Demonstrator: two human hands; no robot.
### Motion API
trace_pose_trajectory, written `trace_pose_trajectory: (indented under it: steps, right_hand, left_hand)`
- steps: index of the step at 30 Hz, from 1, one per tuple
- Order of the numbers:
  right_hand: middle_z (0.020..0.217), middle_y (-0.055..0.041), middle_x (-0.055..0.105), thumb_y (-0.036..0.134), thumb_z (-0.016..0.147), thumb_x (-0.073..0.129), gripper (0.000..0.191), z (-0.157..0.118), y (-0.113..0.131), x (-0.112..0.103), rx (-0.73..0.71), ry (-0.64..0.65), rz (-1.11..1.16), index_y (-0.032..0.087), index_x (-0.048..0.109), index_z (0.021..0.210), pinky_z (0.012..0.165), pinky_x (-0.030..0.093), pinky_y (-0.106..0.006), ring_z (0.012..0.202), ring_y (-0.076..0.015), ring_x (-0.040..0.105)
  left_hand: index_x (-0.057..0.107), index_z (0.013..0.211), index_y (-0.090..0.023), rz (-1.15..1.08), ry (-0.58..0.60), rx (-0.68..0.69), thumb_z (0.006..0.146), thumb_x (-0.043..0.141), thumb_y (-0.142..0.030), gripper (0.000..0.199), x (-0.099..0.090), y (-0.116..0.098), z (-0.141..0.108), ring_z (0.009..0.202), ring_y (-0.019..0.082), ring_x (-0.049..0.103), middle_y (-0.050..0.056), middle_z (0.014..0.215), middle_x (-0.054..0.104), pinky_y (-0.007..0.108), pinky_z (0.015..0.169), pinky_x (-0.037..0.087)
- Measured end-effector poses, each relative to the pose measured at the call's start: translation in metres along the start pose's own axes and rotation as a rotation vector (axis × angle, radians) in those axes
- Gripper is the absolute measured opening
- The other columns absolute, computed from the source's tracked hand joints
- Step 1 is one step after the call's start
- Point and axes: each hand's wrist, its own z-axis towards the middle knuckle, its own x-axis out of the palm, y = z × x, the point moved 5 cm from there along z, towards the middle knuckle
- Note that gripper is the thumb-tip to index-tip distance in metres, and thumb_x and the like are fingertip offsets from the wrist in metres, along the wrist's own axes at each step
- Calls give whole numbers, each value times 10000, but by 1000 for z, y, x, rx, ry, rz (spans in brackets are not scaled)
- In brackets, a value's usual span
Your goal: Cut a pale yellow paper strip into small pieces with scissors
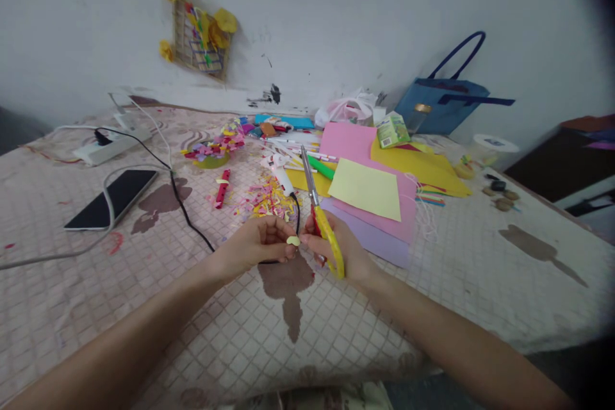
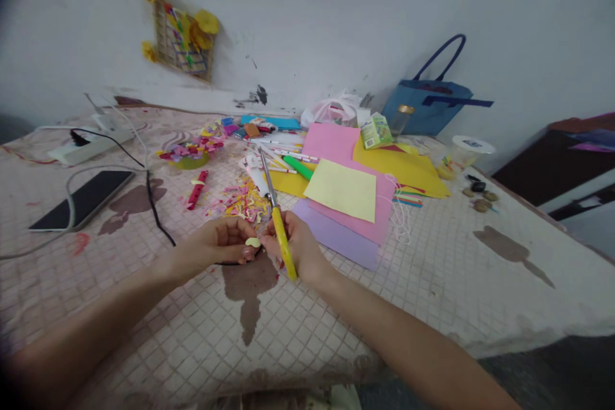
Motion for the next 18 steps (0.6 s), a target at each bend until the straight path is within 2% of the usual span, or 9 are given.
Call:
trace_pose_trajectory:
  steps: [5, 12, 18]
  right_hand:
    - [648, 62, 499, 330, 633, 666, 305, 0, -1, 0, 13, 1, 26, 195, 427, 765, 319, 362, -185, 362, -43, 415]
    - [628, 66, 490, 320, 635, 673, 306, 0, -2, 1, 3, 14, 38, 200, 424, 765, 322, 370, -194, 348, -42, 405]
    - [587, 75, 468, 305, 638, 668, 281, 0, 0, 0, -13, 29, 8, 198, 426, 731, 327, 386, -206, 354, -51, 410]
  left_hand:
    - [559, 840, -124, 18, 12, 46, 684, 714, -210, 236, 1, -2, 1, 652, 79, 550, -1, 734, 609, 205, 602, 432]
    - [557, 829, -133, 31, -41, 21, 691, 706, -251, 235, 2, -4, 0, 633, 80, 546, -4, 719, 601, 204, 587, 423]
    - [561, 830, -137, 57, -37, 30, 710, 688, -273, 221, 2, -5, 0, 620, 79, 534, -6, 704, 593, 204, 580, 410]
